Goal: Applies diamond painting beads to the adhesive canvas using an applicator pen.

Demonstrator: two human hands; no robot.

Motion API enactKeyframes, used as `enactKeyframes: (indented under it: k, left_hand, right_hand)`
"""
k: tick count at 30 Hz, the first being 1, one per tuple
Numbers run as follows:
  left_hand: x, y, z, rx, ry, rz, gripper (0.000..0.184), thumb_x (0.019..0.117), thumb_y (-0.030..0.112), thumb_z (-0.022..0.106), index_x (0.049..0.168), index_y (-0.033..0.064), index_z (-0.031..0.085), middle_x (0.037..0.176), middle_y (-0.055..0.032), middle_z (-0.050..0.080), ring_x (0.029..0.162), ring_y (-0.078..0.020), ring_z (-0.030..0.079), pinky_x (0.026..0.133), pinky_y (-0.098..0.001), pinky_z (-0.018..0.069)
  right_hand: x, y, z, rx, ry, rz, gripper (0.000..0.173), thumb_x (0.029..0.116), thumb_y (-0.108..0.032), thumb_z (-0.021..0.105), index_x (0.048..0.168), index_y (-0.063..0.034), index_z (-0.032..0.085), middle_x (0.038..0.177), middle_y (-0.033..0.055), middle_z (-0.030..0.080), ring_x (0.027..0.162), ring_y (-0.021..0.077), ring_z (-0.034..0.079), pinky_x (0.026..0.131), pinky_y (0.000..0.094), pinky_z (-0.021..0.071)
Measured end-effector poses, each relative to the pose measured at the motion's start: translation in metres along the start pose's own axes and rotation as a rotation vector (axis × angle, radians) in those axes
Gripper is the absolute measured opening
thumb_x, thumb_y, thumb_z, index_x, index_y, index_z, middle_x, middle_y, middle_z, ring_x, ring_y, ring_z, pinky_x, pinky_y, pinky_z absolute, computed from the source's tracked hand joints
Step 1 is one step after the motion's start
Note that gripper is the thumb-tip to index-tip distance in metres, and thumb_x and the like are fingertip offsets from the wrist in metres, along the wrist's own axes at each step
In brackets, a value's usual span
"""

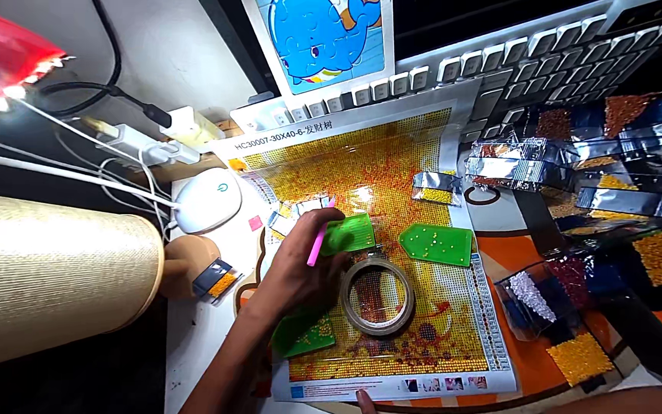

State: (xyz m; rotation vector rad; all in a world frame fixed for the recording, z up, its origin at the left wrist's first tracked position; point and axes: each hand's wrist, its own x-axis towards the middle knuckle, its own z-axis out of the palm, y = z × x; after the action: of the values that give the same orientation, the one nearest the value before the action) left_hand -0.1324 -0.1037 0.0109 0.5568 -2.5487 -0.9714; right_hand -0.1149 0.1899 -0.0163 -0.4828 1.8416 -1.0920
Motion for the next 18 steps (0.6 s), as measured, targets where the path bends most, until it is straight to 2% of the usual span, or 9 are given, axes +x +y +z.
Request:
enactKeyframes:
  k: [4, 6, 8, 10, 12, 15, 18]
  left_hand:
    - [-0.002, -0.001, 0.000, -0.012, -0.034, -0.017, 0.064, 0.0820, 0.026, 0.085, 0.138, 0.0241, 0.054, 0.129, 0.0052, 0.065, 0.116, -0.0109, 0.064, 0.099, -0.0330, 0.0576]
    - [-0.004, -0.001, -0.005, -0.025, -0.017, -0.001, 0.065, 0.0823, 0.030, 0.085, 0.139, 0.0231, 0.054, 0.130, 0.0039, 0.064, 0.119, -0.0130, 0.063, 0.101, -0.0349, 0.0570]
    - [-0.006, 0.004, -0.011, -0.049, 0.036, 0.029, 0.053, 0.0897, 0.032, 0.078, 0.137, 0.0187, 0.056, 0.129, 0.0011, 0.064, 0.120, -0.0162, 0.062, 0.102, -0.0381, 0.0558]
    - [-0.007, 0.014, -0.013, -0.079, 0.118, 0.053, 0.032, 0.1010, 0.026, 0.061, 0.130, 0.0142, 0.062, 0.123, -0.0005, 0.066, 0.114, -0.0165, 0.064, 0.098, -0.0380, 0.0566]
    - [-0.004, 0.027, -0.011, -0.156, 0.183, 0.025, 0.026, 0.1060, 0.023, 0.051, 0.125, 0.0132, 0.066, 0.113, 0.0011, 0.068, 0.103, -0.0135, 0.066, 0.089, -0.0333, 0.0573]
    - [0.006, 0.044, 0.003, -0.293, 0.253, -0.044, 0.023, 0.1051, 0.019, 0.052, 0.123, 0.0109, 0.063, 0.098, -0.0002, 0.068, 0.086, -0.0143, 0.067, 0.077, -0.0328, 0.0604]
    - [0.014, 0.046, 0.019, -0.247, 0.291, -0.063, 0.010, 0.1045, 0.017, 0.055, 0.109, 0.0116, 0.061, 0.089, 0.0018, 0.067, 0.077, -0.0107, 0.066, 0.069, -0.0292, 0.0597]
  right_hand:
    - [0.000, 0.020, 0.010, -0.006, 0.071, -0.132, 0.040, 0.0846, -0.016, 0.078, 0.111, 0.0125, 0.069, 0.106, 0.0186, 0.075, 0.106, 0.0157, 0.072, 0.098, 0.0297, 0.0560]
    - [-0.001, 0.020, 0.010, -0.005, 0.056, -0.125, 0.038, 0.0861, -0.015, 0.076, 0.111, 0.0122, 0.069, 0.107, 0.0188, 0.075, 0.107, 0.0153, 0.072, 0.099, 0.0293, 0.0553]
    - [0.000, 0.012, 0.006, 0.029, 0.028, -0.067, 0.039, 0.0860, -0.013, 0.076, 0.114, 0.0134, 0.068, 0.109, 0.0193, 0.074, 0.108, 0.0147, 0.071, 0.100, 0.0284, 0.0542]
    - [-0.001, 0.014, 0.008, 0.076, 0.049, -0.048, 0.041, 0.0839, -0.012, 0.078, 0.114, 0.0147, 0.067, 0.108, 0.0191, 0.074, 0.108, 0.0145, 0.071, 0.099, 0.0282, 0.0547]
    - [-0.002, 0.017, 0.008, 0.093, 0.044, -0.015, 0.041, 0.0845, -0.012, 0.078, 0.114, 0.0146, 0.066, 0.110, 0.0191, 0.074, 0.109, 0.0149, 0.071, 0.100, 0.0288, 0.0548]
    - [-0.001, 0.017, 0.005, 0.047, 0.007, -0.020, 0.037, 0.0866, -0.012, 0.076, 0.114, 0.0118, 0.069, 0.112, 0.0191, 0.074, 0.111, 0.0169, 0.070, 0.101, 0.0318, 0.0546]
    - [-0.001, 0.018, 0.004, -0.019, -0.029, -0.087, 0.040, 0.0896, -0.020, 0.074, 0.116, 0.0092, 0.069, 0.113, 0.0181, 0.073, 0.113, 0.0166, 0.069, 0.102, 0.0320, 0.0534]
